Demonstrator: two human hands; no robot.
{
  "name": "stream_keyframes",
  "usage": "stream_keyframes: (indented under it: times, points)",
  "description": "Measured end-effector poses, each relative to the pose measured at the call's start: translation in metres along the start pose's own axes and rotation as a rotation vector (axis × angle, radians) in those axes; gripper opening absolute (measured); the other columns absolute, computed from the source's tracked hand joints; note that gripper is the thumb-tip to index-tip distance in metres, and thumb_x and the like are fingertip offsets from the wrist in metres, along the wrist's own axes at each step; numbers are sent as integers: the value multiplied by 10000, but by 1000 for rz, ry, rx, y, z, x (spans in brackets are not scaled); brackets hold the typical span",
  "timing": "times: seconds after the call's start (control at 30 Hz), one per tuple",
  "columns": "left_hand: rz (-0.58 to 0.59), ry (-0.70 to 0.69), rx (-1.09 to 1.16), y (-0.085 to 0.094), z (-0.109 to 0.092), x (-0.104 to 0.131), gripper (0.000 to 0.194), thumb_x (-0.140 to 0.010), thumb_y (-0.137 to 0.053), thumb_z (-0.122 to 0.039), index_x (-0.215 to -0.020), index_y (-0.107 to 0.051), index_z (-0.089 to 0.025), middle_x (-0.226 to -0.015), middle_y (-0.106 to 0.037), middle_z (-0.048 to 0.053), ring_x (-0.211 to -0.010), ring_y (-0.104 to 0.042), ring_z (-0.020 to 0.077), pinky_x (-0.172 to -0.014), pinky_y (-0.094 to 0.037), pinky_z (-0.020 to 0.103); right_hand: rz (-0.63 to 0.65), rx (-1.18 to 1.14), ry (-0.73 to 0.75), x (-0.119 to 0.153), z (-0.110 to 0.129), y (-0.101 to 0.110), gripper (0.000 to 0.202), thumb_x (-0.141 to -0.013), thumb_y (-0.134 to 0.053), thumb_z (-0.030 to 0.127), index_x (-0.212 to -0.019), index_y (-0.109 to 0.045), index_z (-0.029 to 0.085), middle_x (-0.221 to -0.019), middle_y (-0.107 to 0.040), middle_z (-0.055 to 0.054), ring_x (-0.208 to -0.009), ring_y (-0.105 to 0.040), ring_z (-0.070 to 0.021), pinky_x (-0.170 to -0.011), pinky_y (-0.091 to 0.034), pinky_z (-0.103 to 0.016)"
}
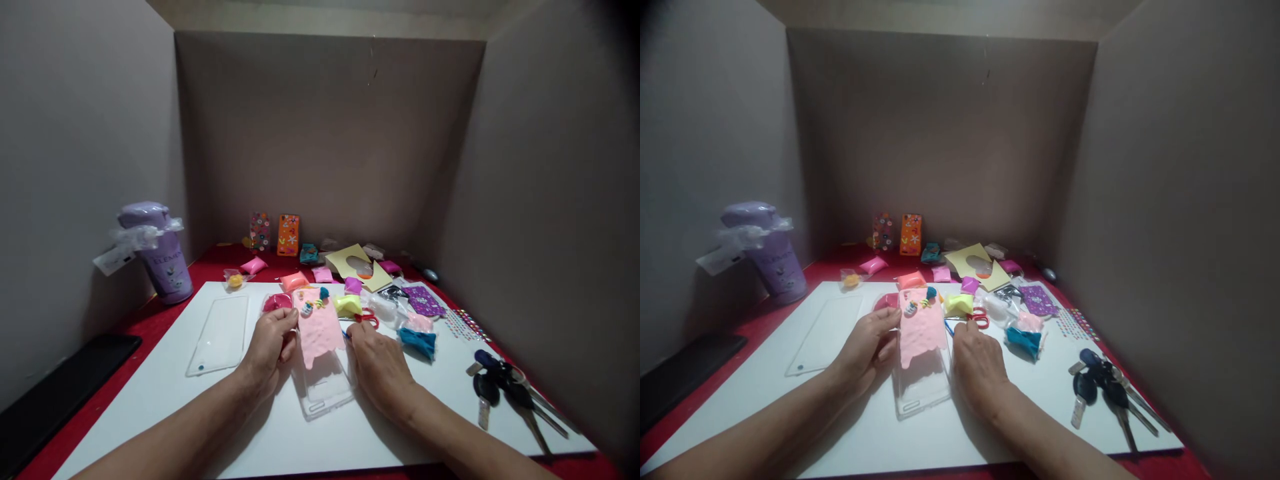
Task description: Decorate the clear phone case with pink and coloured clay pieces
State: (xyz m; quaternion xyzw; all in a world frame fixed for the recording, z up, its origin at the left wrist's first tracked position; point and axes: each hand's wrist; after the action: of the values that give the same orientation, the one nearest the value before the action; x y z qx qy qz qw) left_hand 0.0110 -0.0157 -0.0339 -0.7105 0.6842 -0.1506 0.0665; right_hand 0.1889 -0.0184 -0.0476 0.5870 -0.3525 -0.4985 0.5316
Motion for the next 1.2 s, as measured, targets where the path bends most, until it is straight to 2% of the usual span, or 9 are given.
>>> stream_keyframes:
  times: [0.13,0.27,0.43,0.6,0.8,0.97,1.2]
  points:
    - [8,3,-6,0,-1,1,248,-782,-580,-332,-650,-475,-151,-481,-433,-58,-300,-220,2,-339,-55,184,8,-23,-16,1,0,-4,222,-820,-390,-9,-847,-543,149,-831,-606,-96,-675,-587,-221,-534,-213,-308]
    - [18,-10,1,0,0,0,257,-797,-570,-334,-650,-470,-149,-483,-431,-58,-306,-222,-1,-340,-62,177,-51,-106,-12,0,-2,-11,220,-821,-376,-2,-842,-529,156,-837,-596,-93,-709,-575,-219,-551,-243,-304]
    - [54,7,0,1,4,-3,276,-801,-572,-345,-641,-439,-165,-455,-400,-68,-300,-208,8,-331,-71,181,-224,-332,-97,-6,-8,-19,129,-881,-362,140,-867,-484,180,-839,-578,-68,-710,-555,-207,-572,-296,-289]
    - [108,96,-37,1,3,-1,258,-803,-557,-311,-627,-433,-170,-425,-341,-84,-309,-187,15,-333,-63,185,-405,-561,-196,-13,-13,-18,161,-896,-318,275,-877,-460,201,-789,-587,-54,-704,-559,-230,-593,-347,-302]
    - [106,152,-262,-1,-1,4,243,-827,-495,-254,-604,-439,-174,-354,-307,-87,-283,-188,25,-321,-59,188,-407,-699,-230,-15,-13,-13,156,-875,-345,327,-864,-452,215,-776,-615,-53,-709,-574,-246,-605,-369,-313]
    - [79,150,-332,-5,-4,7,248,-830,-477,-250,-595,-452,-175,-312,-305,-82,-268,-189,32,-320,-50,188,-418,-740,-200,-15,-12,-13,146,-875,-356,327,-849,-451,219,-758,-601,-38,-695,-561,-233,-614,-367,-308]
    - [15,115,-443,-7,-3,7,150,-776,-488,-178,-630,-521,-156,-340,-341,-78,-277,-222,44,-325,-81,191,-403,-772,-169,-13,-11,-12,125,-875,-377,311,-837,-452,219,-738,-577,-15,-659,-533,-209,-595,-344,-293]
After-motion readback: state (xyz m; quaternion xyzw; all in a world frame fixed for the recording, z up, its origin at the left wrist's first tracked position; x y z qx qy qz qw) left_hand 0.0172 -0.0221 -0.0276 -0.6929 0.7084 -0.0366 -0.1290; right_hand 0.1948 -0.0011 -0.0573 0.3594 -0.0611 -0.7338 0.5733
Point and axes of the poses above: each hand's wrist, its own x-axis away from the middle knuckle, its own y-axis out of the back of the hand, z = x × y
